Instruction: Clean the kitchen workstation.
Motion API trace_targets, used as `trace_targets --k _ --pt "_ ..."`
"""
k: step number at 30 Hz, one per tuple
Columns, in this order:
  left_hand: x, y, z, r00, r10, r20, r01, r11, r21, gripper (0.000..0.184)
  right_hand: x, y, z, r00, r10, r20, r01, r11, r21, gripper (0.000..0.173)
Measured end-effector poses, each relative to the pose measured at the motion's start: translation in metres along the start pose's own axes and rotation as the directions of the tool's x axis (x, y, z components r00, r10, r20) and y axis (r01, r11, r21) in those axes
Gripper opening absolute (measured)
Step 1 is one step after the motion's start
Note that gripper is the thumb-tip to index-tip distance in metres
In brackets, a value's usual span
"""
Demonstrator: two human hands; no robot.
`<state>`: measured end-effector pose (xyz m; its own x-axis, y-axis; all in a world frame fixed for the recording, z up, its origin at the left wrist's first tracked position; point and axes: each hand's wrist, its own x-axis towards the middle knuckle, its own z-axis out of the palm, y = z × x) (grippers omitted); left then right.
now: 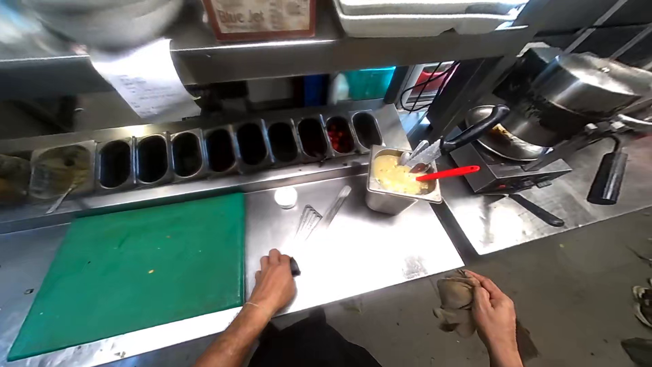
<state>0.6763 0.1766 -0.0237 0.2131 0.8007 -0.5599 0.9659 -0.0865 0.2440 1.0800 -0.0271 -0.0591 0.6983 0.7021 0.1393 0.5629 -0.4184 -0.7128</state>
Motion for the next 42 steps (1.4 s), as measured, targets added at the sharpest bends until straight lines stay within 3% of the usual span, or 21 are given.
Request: trace_targets --k 2,4,6,8,10,12,13,15,16,20,22,24,26,28,31,34,37,38,42 --pt "-0.007 0.006 -0.011 1.000 0.008 -0.024 -0.007 0.998 0.069 0.051 -0.004 -0.025 0.003 0.996 -0.049 0.079 0.040 0.994 0.103 0.043" --pt "-0.019 0.010 -0.030 0.999 -0.003 0.045 -0.003 0.990 0.143 0.049 -0.005 -0.059 0.016 0.983 -0.144 0.117 0.120 0.974 0.190 0.037" --pt "-0.032 0.012 -0.046 0.997 0.007 0.078 -0.024 0.977 0.213 0.043 -0.004 -0.101 0.041 0.926 -0.353 0.134 0.297 0.901 0.315 0.028" --pt "-0.046 0.012 -0.054 0.997 0.037 0.062 -0.054 0.950 0.308 0.040 -0.004 -0.148 0.076 0.761 -0.622 0.183 0.498 0.741 0.451 0.027" --pt "-0.062 0.011 -0.059 0.994 0.111 0.006 -0.105 0.914 0.392 0.034 -0.010 -0.194 0.119 0.484 -0.802 0.350 0.650 0.598 0.470 0.038" --pt "-0.078 0.002 -0.058 0.963 0.246 -0.107 -0.164 0.854 0.493 0.023 -0.023 -0.224 0.161 0.226 -0.823 0.522 0.808 0.457 0.372 0.039" --pt "-0.084 -0.008 -0.058 0.946 0.289 -0.144 -0.171 0.827 0.536 0.019 -0.027 -0.232 0.173 0.144 -0.810 0.568 0.840 0.403 0.362 0.035" --pt "-0.098 -0.036 -0.063 0.915 0.353 -0.197 -0.179 0.789 0.587 0.015 -0.022 -0.235 0.176 0.021 -0.779 0.626 0.835 0.358 0.417 0.028" --pt "-0.107 -0.053 -0.066 0.889 0.397 -0.231 -0.186 0.771 0.609 0.014 -0.014 -0.229 0.172 -0.005 -0.760 0.650 0.821 0.368 0.436 0.025" --pt "-0.139 -0.111 -0.079 0.806 0.506 -0.306 -0.220 0.737 0.639 0.016 0.048 -0.156 0.138 0.040 -0.665 0.746 0.850 0.415 0.325 0.023" --pt "-0.152 -0.132 -0.084 0.869 0.397 -0.294 -0.194 0.822 0.536 0.019 0.080 -0.105 0.099 0.205 -0.507 0.837 0.822 0.553 0.133 0.019" --pt "-0.149 -0.146 -0.092 0.951 0.223 -0.213 -0.142 0.929 0.341 0.026 0.114 -0.059 0.049 0.458 -0.374 0.806 0.661 0.750 -0.027 0.018" --pt "-0.131 -0.129 -0.079 0.993 0.119 -0.013 -0.118 0.989 0.085 0.042 0.122 -0.043 0.004 0.646 -0.349 0.679 0.469 0.883 0.008 0.024" --pt "-0.099 -0.090 -0.054 0.981 0.133 0.145 -0.116 0.986 -0.119 0.046 0.104 -0.050 -0.022 0.743 -0.295 0.600 0.312 0.947 0.079 0.032" --pt "-0.048 -0.029 -0.015 0.972 0.165 0.165 -0.113 0.951 -0.287 0.053 0.061 -0.051 -0.023 0.780 -0.294 0.553 0.154 0.946 0.286 0.041" --pt "-0.008 0.004 0.007 0.986 0.162 0.034 -0.141 0.928 -0.345 0.053 0.018 -0.052 -0.020 0.770 -0.312 0.556 0.049 0.899 0.436 0.050" --pt "0.017 -0.003 0.018 0.940 0.149 -0.305 -0.219 0.953 -0.208 0.041 -0.005 -0.065 -0.014 0.755 -0.394 0.524 0.051 0.833 0.551 0.044" --pt "0.024 -0.011 0.019 0.926 0.145 -0.350 -0.212 0.964 -0.160 0.039 -0.007 -0.071 -0.002 0.745 -0.429 0.511 0.040 0.794 0.607 0.040" --pt "0.027 -0.030 0.015 0.961 0.097 -0.258 -0.143 0.976 -0.164 0.049 -0.012 -0.122 0.062 0.665 -0.501 0.554 -0.097 0.677 0.729 0.033"
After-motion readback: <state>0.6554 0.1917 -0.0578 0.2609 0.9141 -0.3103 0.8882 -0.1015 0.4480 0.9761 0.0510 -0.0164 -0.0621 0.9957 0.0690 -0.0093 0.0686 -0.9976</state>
